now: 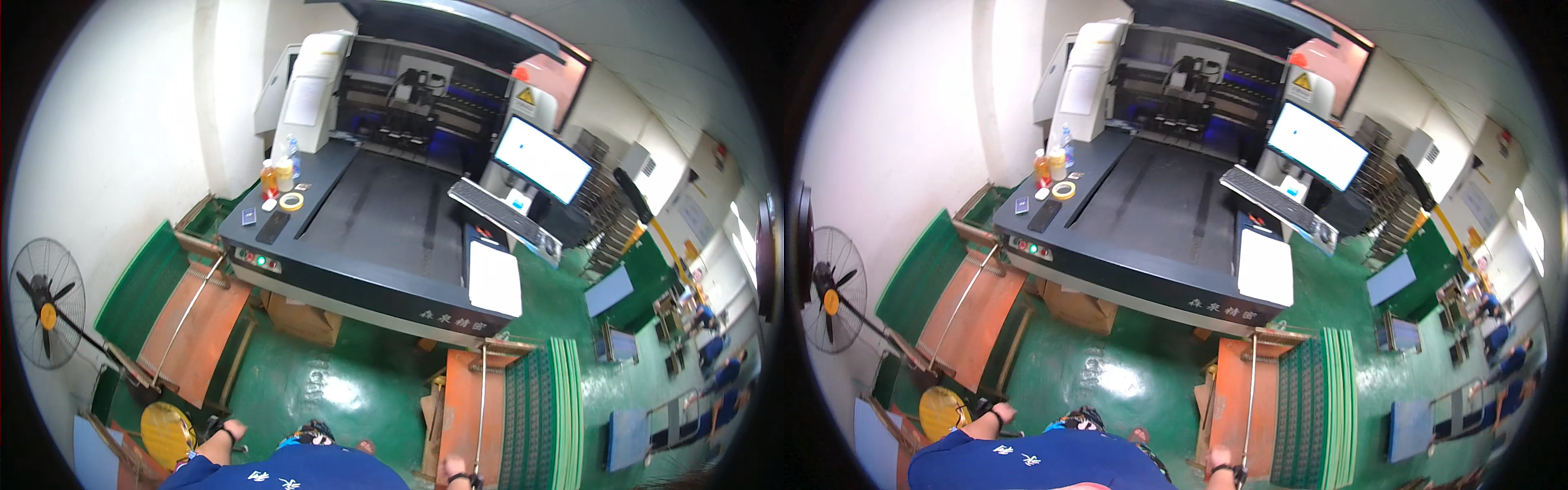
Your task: Operating an industrial printing machine and oven to process circuit boards.
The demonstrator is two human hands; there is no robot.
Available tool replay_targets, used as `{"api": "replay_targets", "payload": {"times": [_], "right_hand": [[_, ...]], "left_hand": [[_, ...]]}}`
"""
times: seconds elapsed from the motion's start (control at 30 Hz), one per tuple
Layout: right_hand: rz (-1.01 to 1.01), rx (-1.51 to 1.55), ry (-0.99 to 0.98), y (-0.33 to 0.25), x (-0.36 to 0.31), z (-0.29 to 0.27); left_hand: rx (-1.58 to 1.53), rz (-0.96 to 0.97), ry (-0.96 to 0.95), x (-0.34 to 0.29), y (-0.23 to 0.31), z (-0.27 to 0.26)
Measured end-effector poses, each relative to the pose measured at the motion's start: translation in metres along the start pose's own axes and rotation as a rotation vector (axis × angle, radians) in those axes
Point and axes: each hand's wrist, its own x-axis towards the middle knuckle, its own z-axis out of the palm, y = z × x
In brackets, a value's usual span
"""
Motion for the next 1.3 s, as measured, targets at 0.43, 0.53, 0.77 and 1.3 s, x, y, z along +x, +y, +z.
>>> {"api": "replay_targets", "payload": {"times": [0.43,0.53,0.77,1.3], "right_hand": [[-0.074,0.256,-0.277,-0.268,0.262,-0.052],[-0.359,0.120,-0.263,-0.355,0.287,-0.061],[-0.337,-0.012,-0.151,-0.457,0.381,-0.089],[-0.233,-0.306,0.286,-0.447,0.439,-0.041]], "left_hand": [[-1.023,-0.418,-0.001,0.129,0.111,-0.212],[-1.079,-0.378,0.131,0.182,0.083,-0.272],[-1.142,0.012,0.699,0.304,-0.015,-0.463],[-0.774,-0.114,0.931,0.374,-0.085,-0.477]]}}
